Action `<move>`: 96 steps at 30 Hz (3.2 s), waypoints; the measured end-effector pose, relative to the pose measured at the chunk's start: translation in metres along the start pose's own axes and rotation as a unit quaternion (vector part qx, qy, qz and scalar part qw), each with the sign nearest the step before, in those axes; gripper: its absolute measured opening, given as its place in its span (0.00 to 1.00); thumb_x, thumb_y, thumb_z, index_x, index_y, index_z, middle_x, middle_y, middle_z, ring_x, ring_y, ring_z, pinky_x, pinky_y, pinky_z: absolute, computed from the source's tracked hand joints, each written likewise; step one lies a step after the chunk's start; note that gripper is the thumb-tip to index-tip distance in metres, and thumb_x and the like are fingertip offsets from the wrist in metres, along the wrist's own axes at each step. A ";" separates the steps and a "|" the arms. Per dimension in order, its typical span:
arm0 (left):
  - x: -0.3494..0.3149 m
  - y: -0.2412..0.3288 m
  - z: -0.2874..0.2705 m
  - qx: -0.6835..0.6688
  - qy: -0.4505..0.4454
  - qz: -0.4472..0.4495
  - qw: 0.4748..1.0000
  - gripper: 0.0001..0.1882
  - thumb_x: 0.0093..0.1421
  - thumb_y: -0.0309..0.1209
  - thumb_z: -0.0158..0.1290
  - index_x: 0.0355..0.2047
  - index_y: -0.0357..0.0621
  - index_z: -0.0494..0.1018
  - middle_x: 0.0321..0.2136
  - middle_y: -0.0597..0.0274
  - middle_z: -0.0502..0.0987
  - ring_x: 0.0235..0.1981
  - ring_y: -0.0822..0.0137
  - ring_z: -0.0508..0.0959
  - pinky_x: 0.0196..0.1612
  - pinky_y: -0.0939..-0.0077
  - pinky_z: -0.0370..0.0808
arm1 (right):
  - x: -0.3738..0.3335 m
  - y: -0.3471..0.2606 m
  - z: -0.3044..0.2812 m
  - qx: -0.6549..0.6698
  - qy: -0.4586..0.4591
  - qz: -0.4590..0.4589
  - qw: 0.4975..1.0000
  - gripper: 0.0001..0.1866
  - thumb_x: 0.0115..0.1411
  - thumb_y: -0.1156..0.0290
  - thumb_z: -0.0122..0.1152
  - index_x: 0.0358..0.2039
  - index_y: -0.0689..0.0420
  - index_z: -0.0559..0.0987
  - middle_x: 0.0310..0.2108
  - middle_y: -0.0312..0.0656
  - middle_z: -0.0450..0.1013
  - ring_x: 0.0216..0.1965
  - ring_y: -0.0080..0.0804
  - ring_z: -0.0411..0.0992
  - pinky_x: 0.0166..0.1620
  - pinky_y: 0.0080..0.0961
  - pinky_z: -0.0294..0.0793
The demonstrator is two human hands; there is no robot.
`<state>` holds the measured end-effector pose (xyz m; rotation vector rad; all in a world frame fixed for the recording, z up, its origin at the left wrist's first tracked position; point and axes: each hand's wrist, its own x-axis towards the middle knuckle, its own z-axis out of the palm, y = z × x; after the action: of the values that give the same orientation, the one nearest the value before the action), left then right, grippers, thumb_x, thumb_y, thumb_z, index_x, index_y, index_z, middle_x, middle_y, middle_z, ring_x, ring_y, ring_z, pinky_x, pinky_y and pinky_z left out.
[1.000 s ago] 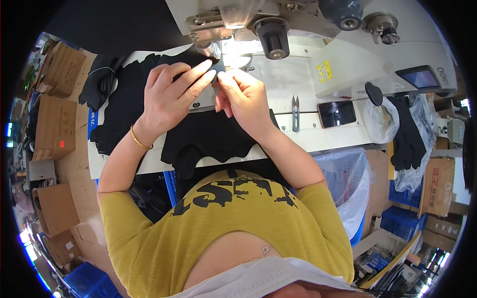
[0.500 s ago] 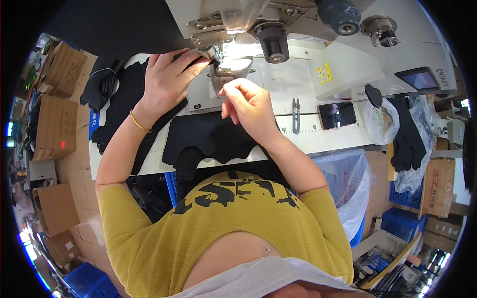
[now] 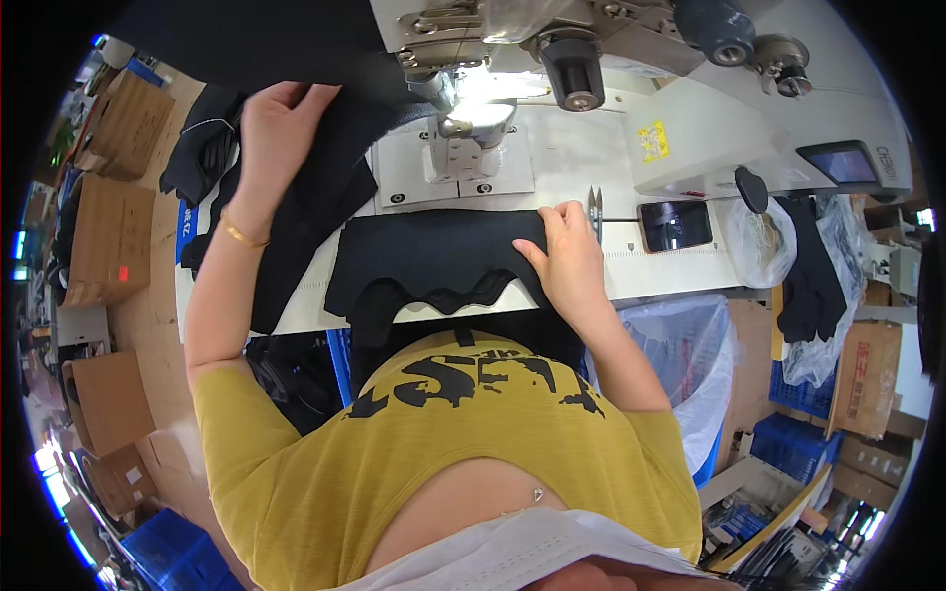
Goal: The person stitches black fabric pieces together using an industrial sewing machine, then trims the thread with small scissors.
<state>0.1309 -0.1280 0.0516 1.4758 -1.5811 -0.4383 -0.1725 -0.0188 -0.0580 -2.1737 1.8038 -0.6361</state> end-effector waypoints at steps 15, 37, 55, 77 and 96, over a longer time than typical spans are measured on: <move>-0.088 0.031 0.031 0.104 -0.160 0.416 0.889 0.24 0.53 0.30 0.63 0.50 0.39 0.72 0.47 0.55 0.76 0.48 0.53 0.76 0.50 0.61 0.74 | 0.009 -0.022 -0.029 0.077 0.036 -0.211 0.974 0.12 0.56 0.74 0.67 0.38 0.61 0.73 0.32 0.48 0.75 0.31 0.47 0.75 0.34 0.35 0.73; 0.008 0.037 0.026 -0.196 -0.312 -0.058 0.928 0.11 0.53 0.27 0.65 0.36 0.37 0.80 0.31 0.65 0.81 0.34 0.76 0.78 0.43 0.82 0.74 | 0.061 -0.071 -0.033 0.552 -0.130 0.047 0.822 0.10 0.65 0.67 0.58 0.36 0.61 0.79 0.18 0.32 0.73 0.14 0.16 0.69 0.18 0.15 0.65; -0.030 0.031 0.019 0.181 0.031 0.411 0.893 0.13 0.50 0.30 0.63 0.37 0.45 0.81 0.37 0.59 0.80 0.35 0.62 0.77 0.43 0.69 0.71 | 0.034 -0.067 -0.052 0.486 -0.172 0.035 0.856 0.13 0.68 0.68 0.50 0.33 0.64 0.77 0.28 0.42 0.80 0.17 0.16 0.71 0.20 0.13 0.68; -0.032 -0.002 0.042 0.124 0.027 0.578 0.806 0.19 0.44 0.22 0.58 0.40 0.34 0.78 0.41 0.50 0.80 0.35 0.59 0.83 0.34 0.74 0.82 | 0.080 -0.082 -0.027 0.594 -0.082 -0.010 0.800 0.13 0.67 0.68 0.52 0.32 0.63 0.78 0.22 0.41 0.79 0.13 0.18 0.69 0.19 0.14 0.64; -0.007 -0.007 0.045 0.202 0.100 0.536 0.813 0.09 0.52 0.26 0.60 0.35 0.38 0.78 0.34 0.56 0.79 0.33 0.61 0.80 0.35 0.70 0.77 | 0.062 -0.085 -0.023 0.559 -0.127 -0.018 0.819 0.12 0.68 0.67 0.52 0.38 0.62 0.80 0.25 0.41 0.80 0.15 0.15 0.69 0.19 0.11 0.62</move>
<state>0.0985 -0.1370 0.0196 0.6349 -2.0985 0.7227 -0.1013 -0.0597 0.0114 -1.3512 0.8272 -1.0037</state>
